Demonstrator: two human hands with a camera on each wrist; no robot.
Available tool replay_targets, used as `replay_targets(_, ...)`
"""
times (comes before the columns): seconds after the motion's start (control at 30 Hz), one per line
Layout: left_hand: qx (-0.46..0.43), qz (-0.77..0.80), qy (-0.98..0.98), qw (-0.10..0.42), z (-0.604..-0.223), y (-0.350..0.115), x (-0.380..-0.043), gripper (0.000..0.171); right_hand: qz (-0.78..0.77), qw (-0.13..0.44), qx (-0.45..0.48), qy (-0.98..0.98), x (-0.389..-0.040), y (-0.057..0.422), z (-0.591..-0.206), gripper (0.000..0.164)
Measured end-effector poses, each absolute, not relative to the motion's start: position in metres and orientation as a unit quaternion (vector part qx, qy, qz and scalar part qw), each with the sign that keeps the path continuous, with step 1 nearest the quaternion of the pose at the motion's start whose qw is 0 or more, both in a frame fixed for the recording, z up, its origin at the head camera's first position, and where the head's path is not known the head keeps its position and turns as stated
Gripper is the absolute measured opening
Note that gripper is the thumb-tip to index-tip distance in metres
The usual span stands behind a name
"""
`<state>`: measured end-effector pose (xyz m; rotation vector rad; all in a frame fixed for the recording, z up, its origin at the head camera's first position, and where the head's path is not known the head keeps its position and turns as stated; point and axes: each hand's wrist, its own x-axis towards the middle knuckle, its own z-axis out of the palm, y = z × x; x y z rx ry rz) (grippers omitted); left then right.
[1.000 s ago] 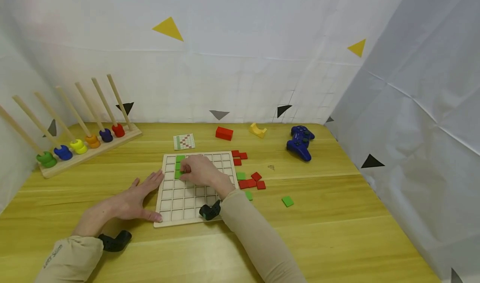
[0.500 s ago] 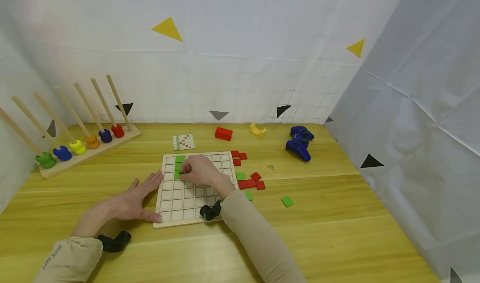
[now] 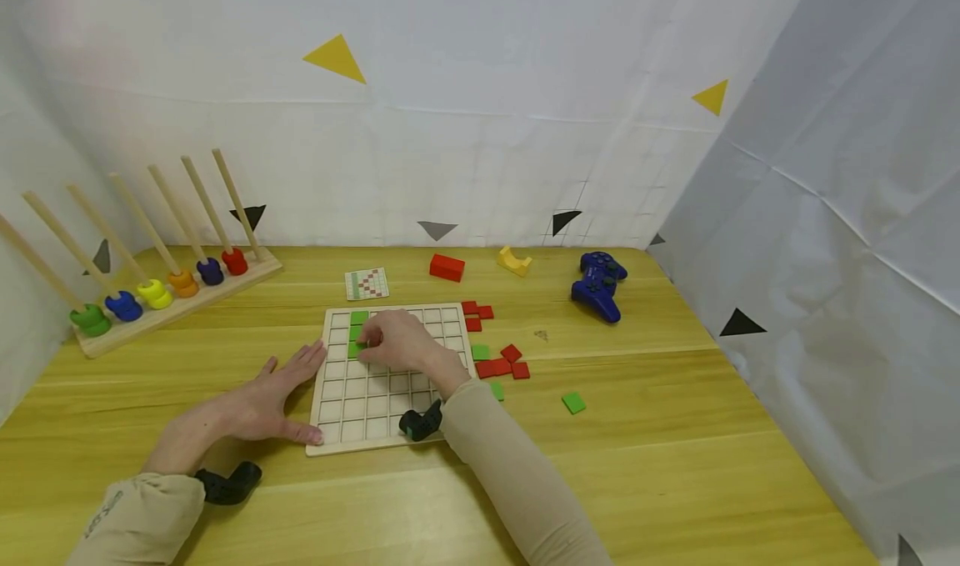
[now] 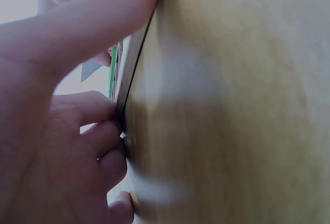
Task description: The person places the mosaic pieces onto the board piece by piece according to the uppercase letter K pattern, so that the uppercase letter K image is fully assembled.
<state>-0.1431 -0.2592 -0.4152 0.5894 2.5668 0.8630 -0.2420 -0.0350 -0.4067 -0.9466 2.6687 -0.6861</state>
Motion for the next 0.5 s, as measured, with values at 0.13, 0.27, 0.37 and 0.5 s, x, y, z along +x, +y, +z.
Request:
replay_targets(0.13, 0.208, 0.307, 0.91, 0.183, -0.415, -0.259, -0.143, 0.121, -0.234, 0.111, -0.326, 0.909, -0.242, -0.036, -0.407, 0.016)
replay_targets(0.27, 0.206, 0.302, 0.913, 0.183, -0.414, -0.26, -0.142, 0.12, -0.231, 0.109, -0.33, 0.909, -0.242, -0.038, -0.407, 0.017)
replay_targets(0.37, 0.204, 0.296, 0.915, 0.184, -0.414, -0.26, -0.142, 0.12, -0.222, 0.112, -0.336, 0.908, -0.241, -0.037, -0.404, 0.025)
replay_targets(0.5, 0.205, 0.298, 0.914, 0.185, -0.413, -0.26, -0.142, 0.12, -0.225, 0.122, -0.354, 0.9, -0.24, -0.027, -0.392, 0.039)
